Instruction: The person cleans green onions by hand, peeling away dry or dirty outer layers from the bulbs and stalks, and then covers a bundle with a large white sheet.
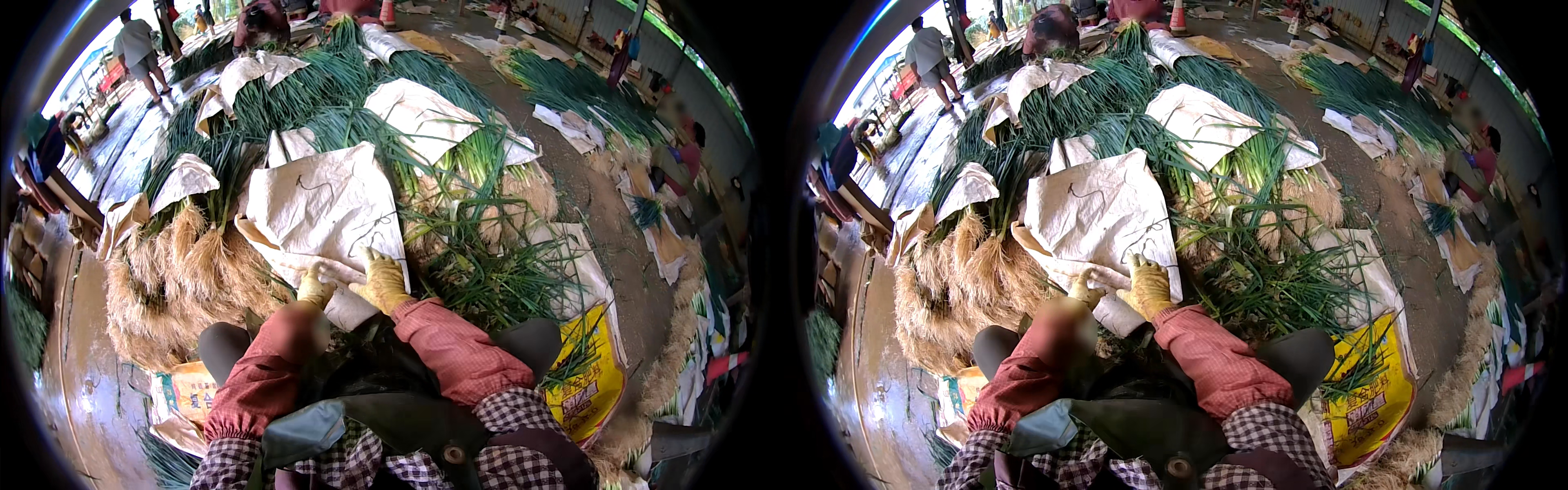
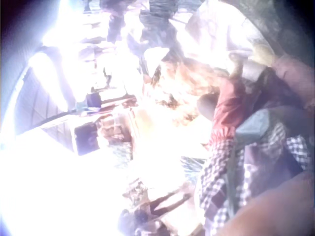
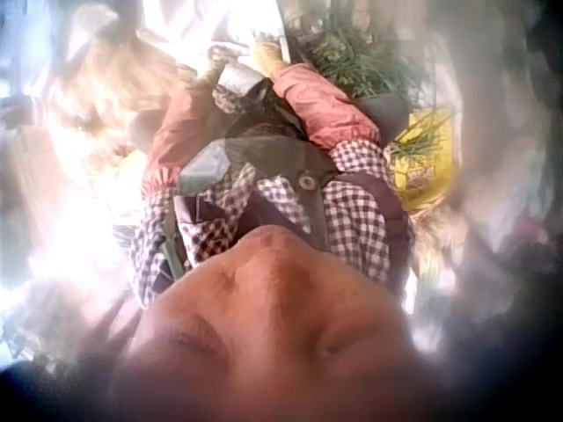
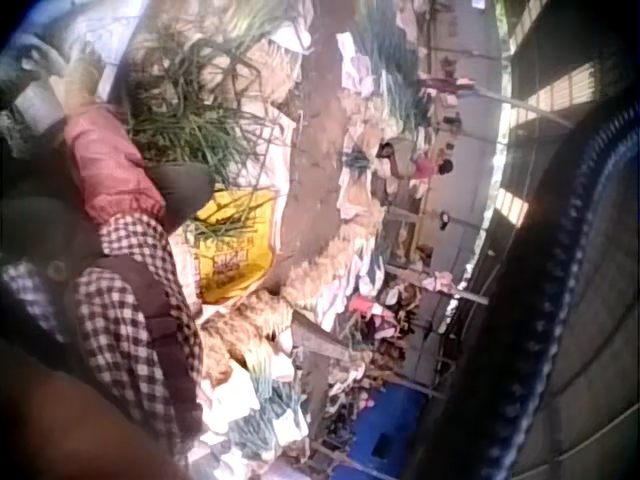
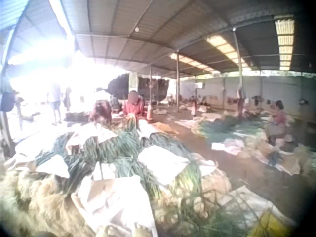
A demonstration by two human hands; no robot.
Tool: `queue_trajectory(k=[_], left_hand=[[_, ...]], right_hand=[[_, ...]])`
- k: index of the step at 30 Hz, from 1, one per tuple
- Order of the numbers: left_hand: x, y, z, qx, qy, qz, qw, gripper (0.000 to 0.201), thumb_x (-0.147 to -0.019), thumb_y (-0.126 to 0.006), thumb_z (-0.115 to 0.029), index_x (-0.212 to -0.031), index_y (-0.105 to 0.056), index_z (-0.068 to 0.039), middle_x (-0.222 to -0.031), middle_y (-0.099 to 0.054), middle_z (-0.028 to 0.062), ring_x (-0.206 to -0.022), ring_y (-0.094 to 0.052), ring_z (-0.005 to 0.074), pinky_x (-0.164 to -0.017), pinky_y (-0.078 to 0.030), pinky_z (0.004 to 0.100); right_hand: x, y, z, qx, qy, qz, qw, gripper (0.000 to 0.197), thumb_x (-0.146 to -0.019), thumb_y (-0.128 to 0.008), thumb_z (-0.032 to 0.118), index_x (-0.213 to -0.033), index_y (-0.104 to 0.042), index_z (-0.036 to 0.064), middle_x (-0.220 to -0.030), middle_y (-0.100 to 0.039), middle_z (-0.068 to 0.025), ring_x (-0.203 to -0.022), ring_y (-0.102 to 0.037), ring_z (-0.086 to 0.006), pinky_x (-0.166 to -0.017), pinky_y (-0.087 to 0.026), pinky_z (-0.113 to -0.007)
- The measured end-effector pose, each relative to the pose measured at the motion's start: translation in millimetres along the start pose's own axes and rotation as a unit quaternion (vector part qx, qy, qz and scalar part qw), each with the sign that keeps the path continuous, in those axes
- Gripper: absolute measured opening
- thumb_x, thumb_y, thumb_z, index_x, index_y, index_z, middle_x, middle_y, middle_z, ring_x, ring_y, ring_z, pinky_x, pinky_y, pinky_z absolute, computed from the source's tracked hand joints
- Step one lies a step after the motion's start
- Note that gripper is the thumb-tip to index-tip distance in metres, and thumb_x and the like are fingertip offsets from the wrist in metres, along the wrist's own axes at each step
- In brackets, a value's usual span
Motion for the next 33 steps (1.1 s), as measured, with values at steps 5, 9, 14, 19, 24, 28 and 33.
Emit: queue_trajectory(k=[5, 9, 14, 19, 24, 28, 33], left_hand=[[15.4, 24.1, 6.9, 0.016, -0.009, 0.002, 1.000, 0.067, -0.067, -0.067, -0.019, -0.127, -0.039, -0.006, -0.120, -0.048, 0.0199, -0.110, -0.048, 0.0297, -0.093, -0.038, 0.0342], [11.8, 64.0, -7.8, 0.157, -0.101, -0.151, 0.971, 0.059, -0.068, -0.065, -0.016, -0.119, -0.044, 0.004, -0.101, -0.058, 0.0212, -0.089, -0.058, 0.0266, -0.080, -0.045, 0.0317], [47.4, 93.0, -50.4, 0.227, -0.150, -0.150, 0.951, 0.045, -0.077, -0.059, -0.007, -0.118, -0.045, 0.001, -0.093, -0.059, 0.0143, -0.083, -0.056, 0.0182, -0.074, -0.045, 0.0289], [35.6, 48.3, -57.7, 0.167, -0.158, -0.122, 0.966, 0.042, -0.073, -0.061, -0.020, -0.108, -0.054, 0.003, -0.097, -0.060, 0.0178, -0.088, -0.058, 0.0242, -0.078, -0.045, 0.0314], [46.6, 29.6, -31.5, 0.099, -0.103, -0.067, 0.987, 0.038, -0.072, -0.060, -0.025, -0.098, -0.059, 0.002, -0.088, -0.062, 0.0170, -0.086, -0.060, 0.0275, -0.078, -0.045, 0.0339], [57.2, 29.5, -30.6, 0.100, -0.070, -0.026, 0.992, 0.029, -0.073, -0.060, -0.018, -0.095, -0.061, 0.001, -0.084, -0.063, 0.0102, -0.078, -0.059, 0.0192, -0.071, -0.046, 0.0296], [75.5, 33.6, -29.3, 0.077, -0.071, -0.018, 0.994, 0.028, -0.073, -0.058, -0.019, -0.092, -0.061, 0.002, -0.078, -0.063, 0.0115, -0.074, -0.060, 0.0208, -0.068, -0.047, 0.0305]], right_hand=[[-48.8, -69.5, -26.9, -0.178, -0.162, 0.127, 0.962, 0.055, -0.075, -0.063, 0.029, -0.119, -0.040, 0.0057, -0.110, -0.052, -0.0147, -0.099, -0.048, -0.0260, -0.080, -0.038, -0.032], [-75.6, -55.7, -53.9, -0.599, -0.201, -0.019, 0.775, 0.021, -0.082, -0.058, 0.012, -0.097, -0.057, -0.0021, -0.088, -0.061, -0.0097, -0.072, -0.056, -0.0117, -0.053, -0.048, -0.018], [-96.0, 207.3, -142.1, -0.515, -0.125, -0.336, 0.779, 0.023, -0.081, -0.061, 0.026, -0.083, -0.061, 0.0031, -0.066, -0.056, -0.0009, -0.052, -0.049, -0.0090, -0.047, -0.041, -0.021], [45.1, 372.9, -301.1, -0.677, -0.084, -0.492, 0.541, 0.038, -0.084, -0.047, 0.027, -0.110, -0.055, 0.0002, -0.109, -0.056, -0.0131, -0.099, -0.055, -0.0276, -0.085, -0.044, -0.036], [214.1, 374.3, -349.1, -0.620, -0.077, -0.595, 0.506, 0.045, -0.084, -0.049, 0.031, -0.118, -0.048, 0.0014, -0.120, -0.049, -0.0108, -0.105, -0.049, -0.0275, -0.090, -0.039, -0.042], [315.8, 308.7, -363.6, -0.170, -0.264, -0.657, 0.686, 0.043, -0.086, -0.047, 0.033, -0.114, -0.050, 0.0012, -0.103, -0.057, -0.0120, -0.096, -0.052, -0.0228, -0.085, -0.040, -0.034], [348.1, 243.5, -375.9, -0.009, -0.397, -0.620, 0.677, 0.050, -0.088, -0.038, 0.039, -0.115, -0.051, -0.0005, -0.109, -0.055, -0.0155, -0.100, -0.052, -0.0250, -0.089, -0.037, -0.032]])
Point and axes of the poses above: each hand's wrist, its own x-axis away from the middle knuckle, its own y-axis out of the back of the hand, z = x × y, the point moved 5 cm from there along -x, towards the middle knuckle
